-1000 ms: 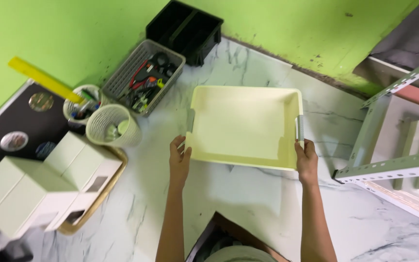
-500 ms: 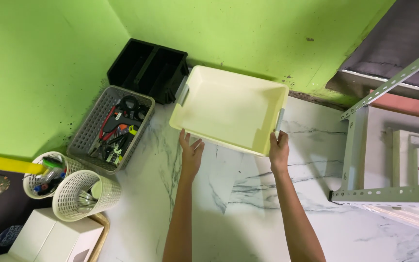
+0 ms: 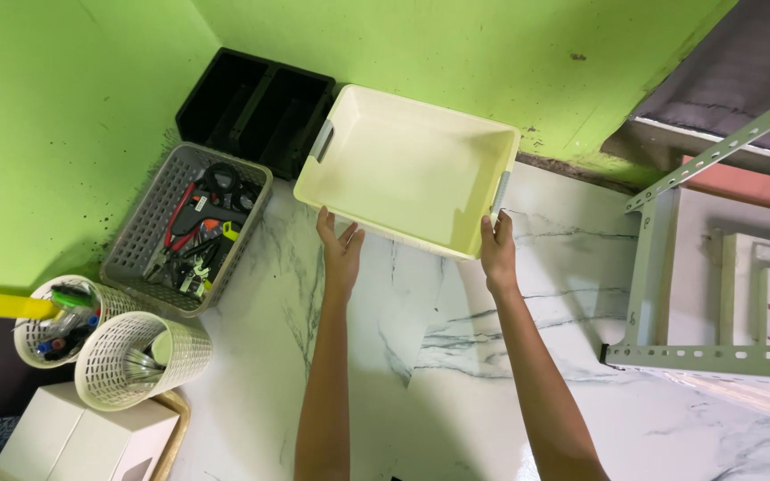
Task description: The person wipes a marble countertop with a cloth, then moves a spray bottle and a basket. They pack a cardboard box with a red cloth, a duster, and a beige cloth, then wipe a plastic bin and place it on the counter. Finally, they arrange small white boxes on a tray.
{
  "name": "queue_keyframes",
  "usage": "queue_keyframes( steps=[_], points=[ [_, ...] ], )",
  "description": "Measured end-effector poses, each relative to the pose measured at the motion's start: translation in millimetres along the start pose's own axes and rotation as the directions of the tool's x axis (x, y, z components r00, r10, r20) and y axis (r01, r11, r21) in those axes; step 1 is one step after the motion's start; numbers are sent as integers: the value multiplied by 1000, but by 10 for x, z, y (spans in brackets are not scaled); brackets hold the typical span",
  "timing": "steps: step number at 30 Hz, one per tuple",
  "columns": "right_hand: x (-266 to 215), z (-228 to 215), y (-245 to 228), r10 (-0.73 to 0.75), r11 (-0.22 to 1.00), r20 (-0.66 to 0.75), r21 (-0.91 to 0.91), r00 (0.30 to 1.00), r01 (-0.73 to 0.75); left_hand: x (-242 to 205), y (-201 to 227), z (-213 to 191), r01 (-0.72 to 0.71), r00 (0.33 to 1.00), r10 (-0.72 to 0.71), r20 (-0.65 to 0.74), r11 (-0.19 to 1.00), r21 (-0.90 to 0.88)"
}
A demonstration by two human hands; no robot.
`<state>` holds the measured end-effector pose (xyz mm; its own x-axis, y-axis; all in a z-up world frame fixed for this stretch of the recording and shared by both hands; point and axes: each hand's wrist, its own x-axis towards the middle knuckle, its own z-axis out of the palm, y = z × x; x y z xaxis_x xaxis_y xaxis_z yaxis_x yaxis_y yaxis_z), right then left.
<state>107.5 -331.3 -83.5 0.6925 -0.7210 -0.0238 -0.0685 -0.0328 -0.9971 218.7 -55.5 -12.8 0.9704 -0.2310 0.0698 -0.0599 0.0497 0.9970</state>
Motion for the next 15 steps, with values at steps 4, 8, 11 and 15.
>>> queue_keyframes(
  steps=[4,8,11,15],
  points=[
    [-392,-14,-638,33,998,43,44,999,-35,-190,9,-31,-16,1000,16,19,1000,21],
    [-828,-102,-891,-56,985,-21,-163,998,52,-634,39,-82,18,997,-18,71,1000,2],
    [-1146,-186,-984,-253,916,31,-315,967,250,-1045,52,-207,20,995,-19,95,1000,-15],
    [-1564,-257,-1232,-372,825,191,-381,908,418,-1659,453,-395,61,991,-64,118,998,35]
  ],
)
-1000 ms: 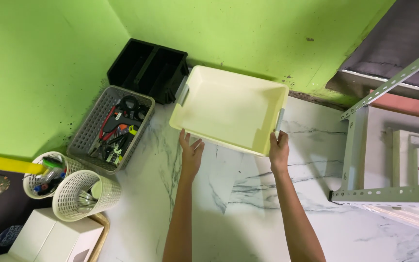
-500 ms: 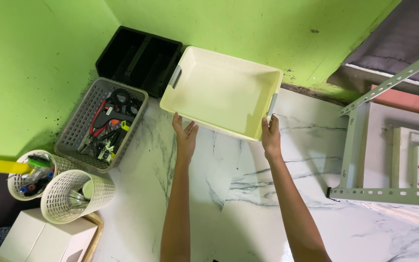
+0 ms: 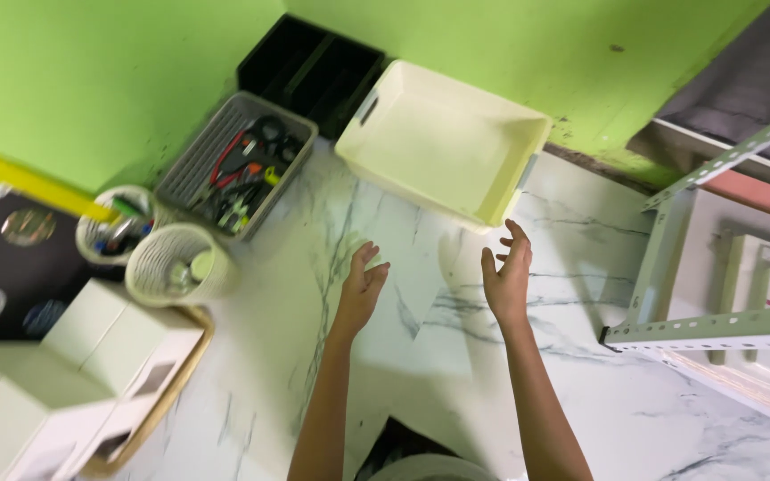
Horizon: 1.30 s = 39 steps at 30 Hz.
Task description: The person wipes a marble countertop with a cloth, then moves a spray bottle and a basket. They pack a cardboard box with a red cloth, a duster, and a beige cloth, then wipe a plastic bin and place it on the counter. Finally, they arrange small white boxes on a tray.
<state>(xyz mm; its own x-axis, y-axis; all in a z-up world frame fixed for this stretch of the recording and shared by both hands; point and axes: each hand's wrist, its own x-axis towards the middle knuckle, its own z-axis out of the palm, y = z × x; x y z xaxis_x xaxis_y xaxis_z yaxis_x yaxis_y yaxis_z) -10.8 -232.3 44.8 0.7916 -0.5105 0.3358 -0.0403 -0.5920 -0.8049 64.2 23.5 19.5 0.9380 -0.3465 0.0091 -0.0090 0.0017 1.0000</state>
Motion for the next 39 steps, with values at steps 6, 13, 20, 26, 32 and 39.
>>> queue_keyframes(
  steps=[6,13,20,26,32,39],
  points=[
    [-532,159,-564,-70,980,304,199,950,8,-889,164,-344,76,997,-74,-31,995,63],
    [-1317,634,-1172,-181,962,724,272,666,-34,-2090,482,-760,162,952,-124,-279,980,116],
    [-2168,1060,-1457,-374,917,858,399,351,3,-3333,322,-1073,179,808,-88,-582,979,100],
    [-2736,1199,-1830,-413,910,907,415,85,0,-4158,228,-1209,226,651,-120,-749,973,40],
    [-3183,1340,-2131,-512,857,858,513,-22,53,-4691,265,-1390,218,549,-84,-832,975,45],
    [-3369,1725,-2799,-632,773,771,620,78,132,-4988,428,-1782,157,579,10,-815,980,123]
  ],
)
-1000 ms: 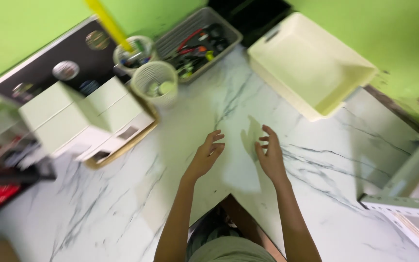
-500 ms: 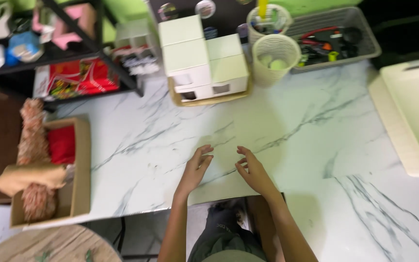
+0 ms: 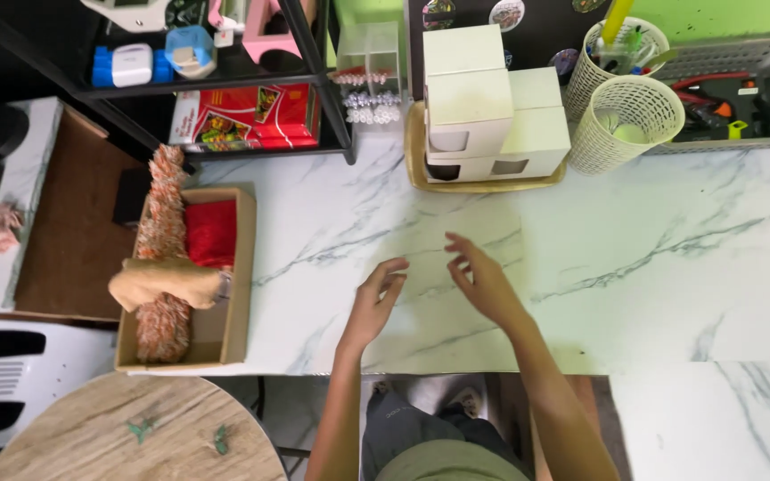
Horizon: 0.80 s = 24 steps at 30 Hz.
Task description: The person wipes a marble countertop with a cloth, then moves a spray bottle and a basket. They pack a cardboard box with a red cloth, a duster, and a beige cloth, then wipe a plastic bin and place it on the counter. Finally, they arrange small white boxes on a tray.
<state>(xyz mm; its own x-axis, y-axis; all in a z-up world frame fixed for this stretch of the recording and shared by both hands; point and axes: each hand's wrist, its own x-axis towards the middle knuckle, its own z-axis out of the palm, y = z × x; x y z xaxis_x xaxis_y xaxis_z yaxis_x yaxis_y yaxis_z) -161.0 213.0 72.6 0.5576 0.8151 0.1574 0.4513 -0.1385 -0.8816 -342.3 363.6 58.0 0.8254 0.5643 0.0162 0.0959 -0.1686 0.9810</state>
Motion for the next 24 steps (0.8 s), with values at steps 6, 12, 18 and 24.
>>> queue_keyframes(
  steps=[6,12,18,24],
  points=[
    [812,-142,-283,-303,919,-370,-358,878,166,853,419,-234,-284,951,262,166,951,125],
    [1384,-383,-340,-390,790,-455,-612,801,36,1751,798,-78,-528,849,497,179,791,310],
    [1471,-344,-234,-382,758,-471,-652,795,-23,2182,669,121,-612,781,571,252,621,490],
    [1470,-328,-224,-355,742,-469,-668,809,-62,2179,642,160,-612,781,580,233,633,474]
  ],
)
